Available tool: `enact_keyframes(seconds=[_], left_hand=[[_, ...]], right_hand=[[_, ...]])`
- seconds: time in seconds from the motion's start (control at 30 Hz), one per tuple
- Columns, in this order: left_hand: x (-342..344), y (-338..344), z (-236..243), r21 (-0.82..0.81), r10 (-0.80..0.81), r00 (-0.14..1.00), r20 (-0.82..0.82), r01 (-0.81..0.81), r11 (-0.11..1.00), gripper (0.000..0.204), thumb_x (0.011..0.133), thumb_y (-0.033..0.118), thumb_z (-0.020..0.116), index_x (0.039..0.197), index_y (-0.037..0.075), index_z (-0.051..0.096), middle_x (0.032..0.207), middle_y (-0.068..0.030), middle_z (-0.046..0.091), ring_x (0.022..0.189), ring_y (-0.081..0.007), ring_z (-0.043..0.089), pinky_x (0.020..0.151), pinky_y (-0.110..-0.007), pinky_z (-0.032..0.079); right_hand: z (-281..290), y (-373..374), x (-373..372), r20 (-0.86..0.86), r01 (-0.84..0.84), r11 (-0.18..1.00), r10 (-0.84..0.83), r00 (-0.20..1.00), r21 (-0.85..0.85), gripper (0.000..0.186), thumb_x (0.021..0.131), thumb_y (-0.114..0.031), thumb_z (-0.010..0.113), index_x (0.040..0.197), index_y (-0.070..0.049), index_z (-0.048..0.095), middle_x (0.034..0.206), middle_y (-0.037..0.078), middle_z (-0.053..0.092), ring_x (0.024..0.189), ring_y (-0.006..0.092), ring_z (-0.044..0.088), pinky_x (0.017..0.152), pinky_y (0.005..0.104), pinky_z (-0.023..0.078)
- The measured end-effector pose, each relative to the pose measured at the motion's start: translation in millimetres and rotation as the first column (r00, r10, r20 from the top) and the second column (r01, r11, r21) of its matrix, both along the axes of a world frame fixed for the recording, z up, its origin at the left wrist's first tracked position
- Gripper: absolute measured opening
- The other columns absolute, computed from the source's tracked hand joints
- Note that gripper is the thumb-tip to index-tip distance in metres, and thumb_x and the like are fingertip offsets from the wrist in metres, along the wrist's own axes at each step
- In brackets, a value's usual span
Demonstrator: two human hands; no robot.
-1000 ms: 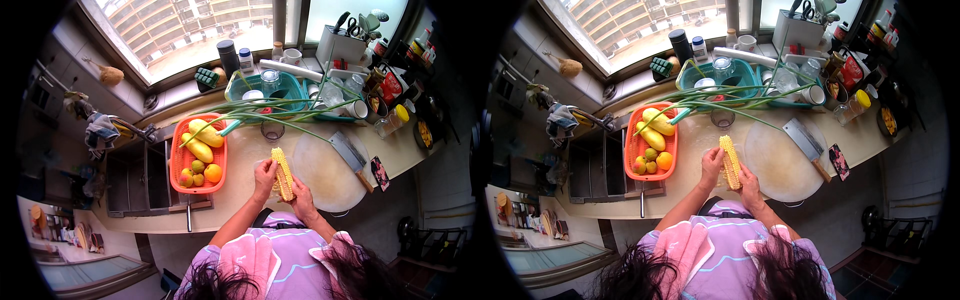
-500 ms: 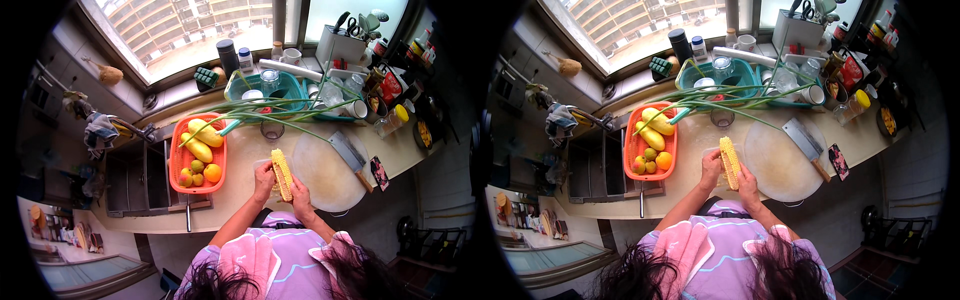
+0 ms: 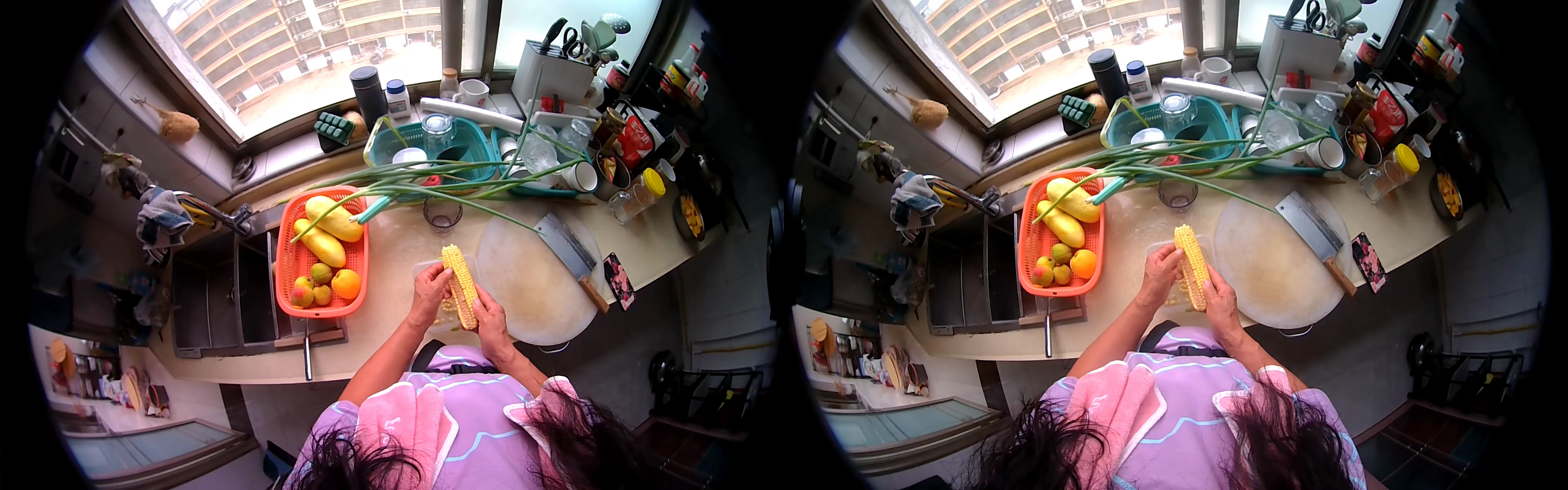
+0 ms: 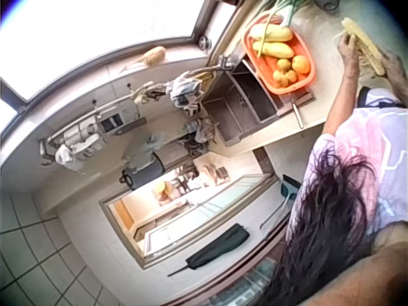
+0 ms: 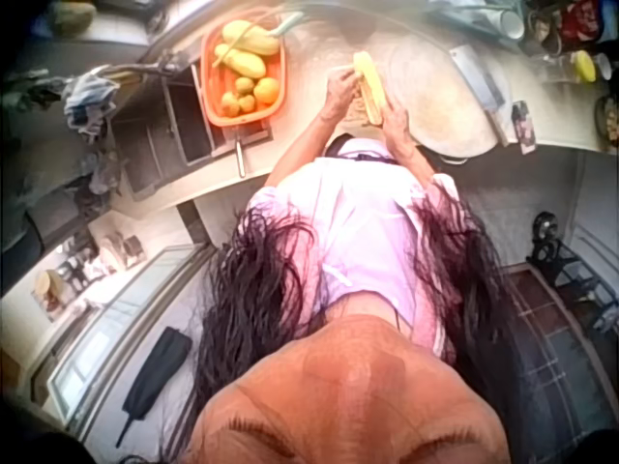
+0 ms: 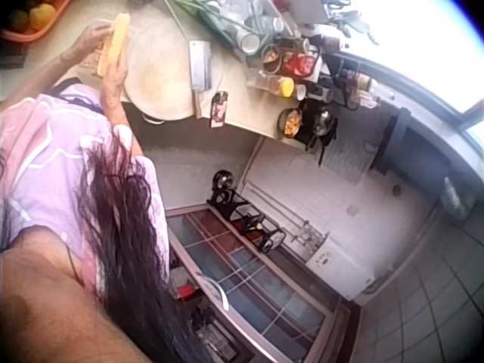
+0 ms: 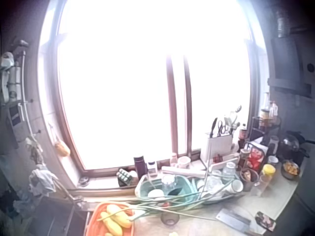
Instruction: The person washes a cob of corn, cuts off one end using a large knife on a cutting board, and سپس uses their hands to remove the kernels from the cob into a small plastic container.
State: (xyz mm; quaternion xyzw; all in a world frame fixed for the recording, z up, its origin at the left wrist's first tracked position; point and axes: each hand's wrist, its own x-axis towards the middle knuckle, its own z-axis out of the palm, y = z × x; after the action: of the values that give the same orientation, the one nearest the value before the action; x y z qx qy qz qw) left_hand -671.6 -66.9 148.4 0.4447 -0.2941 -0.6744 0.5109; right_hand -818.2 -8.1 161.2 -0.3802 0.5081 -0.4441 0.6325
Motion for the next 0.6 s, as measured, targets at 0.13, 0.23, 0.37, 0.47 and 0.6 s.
enact_keyframes(seconds=[0.13, 0.23, 0.37, 0.47, 0.6], left_hand=[[-1, -2, 7, 0.043, -0.012, 0.994, 0.112, 0.008, 0.999, 0.027, 0.085, 0.009, 0.053, 0.109, -0.002, 0.059, 0.076, -0.0011, 0.06, 0.054, -0.0042, 0.046, 0.047, -0.02, 0.036], [-1, 0, 9, 0.054, -0.025, 0.998, 0.05, 0.022, 0.998, 0.029, 0.082, 0.004, 0.05, 0.109, -0.002, 0.059, 0.076, -0.0017, 0.059, 0.052, -0.005, 0.044, 0.045, -0.02, 0.034], [0, -7, 7, 0.13, 0.031, 0.977, -0.209, -0.003, 0.992, 0.017, 0.086, 0.008, 0.051, 0.095, 0.0, 0.063, 0.065, 0.0021, 0.053, 0.05, -0.0044, 0.045, 0.043, -0.019, 0.035], [-5, -6, 3, 0.129, 0.064, 0.996, -0.055, -0.056, 0.99, 0.016, 0.09, 0.015, 0.056, 0.095, 0.001, 0.062, 0.065, 0.0028, 0.052, 0.05, -0.0035, 0.044, 0.042, -0.019, 0.033], [-5, -5, 2, 0.097, 0.049, 0.992, -0.117, -0.038, 0.995, 0.022, 0.092, 0.023, 0.059, 0.097, 0.001, 0.061, 0.065, 0.0031, 0.052, 0.05, -0.0032, 0.044, 0.042, -0.019, 0.033]], right_hand=[[-21, 0, -4, -0.138, 0.0, 0.996, -0.012, 0.99, -0.086, 0.043, 0.098, -0.017, 0.041, 0.139, -0.004, 0.04, 0.111, 0.004, 0.059, 0.082, 0.0104, 0.059, 0.064, 0.028, 0.054], [-22, 0, -5, -0.133, 0.011, 0.998, -0.02, 0.991, -0.068, 0.043, 0.097, -0.016, 0.041, 0.138, -0.003, 0.04, 0.111, 0.005, 0.059, 0.082, 0.0108, 0.059, 0.064, 0.0279, 0.054], [-19, -3, -5, -0.204, -0.01, 0.993, -0.014, 0.979, -0.116, 0.042, 0.097, -0.014, 0.041, 0.137, -0.001, 0.041, 0.112, 0.007, 0.058, 0.083, 0.0117, 0.059, 0.065, 0.0275, 0.053], [-18, -2, -3, -0.313, -0.029, 0.977, -0.04, 0.949, -0.212, 0.042, 0.096, -0.012, 0.041, 0.137, 0.0, 0.041, 0.113, 0.008, 0.058, 0.086, 0.0124, 0.058, 0.067, 0.0267, 0.053], [-9, -1, -2, -0.282, -0.027, 0.983, -0.027, 0.959, -0.184, 0.042, 0.096, -0.011, 0.042, 0.137, 0.002, 0.041, 0.114, 0.009, 0.058, 0.089, 0.013, 0.057, 0.07, 0.0262, 0.052]])
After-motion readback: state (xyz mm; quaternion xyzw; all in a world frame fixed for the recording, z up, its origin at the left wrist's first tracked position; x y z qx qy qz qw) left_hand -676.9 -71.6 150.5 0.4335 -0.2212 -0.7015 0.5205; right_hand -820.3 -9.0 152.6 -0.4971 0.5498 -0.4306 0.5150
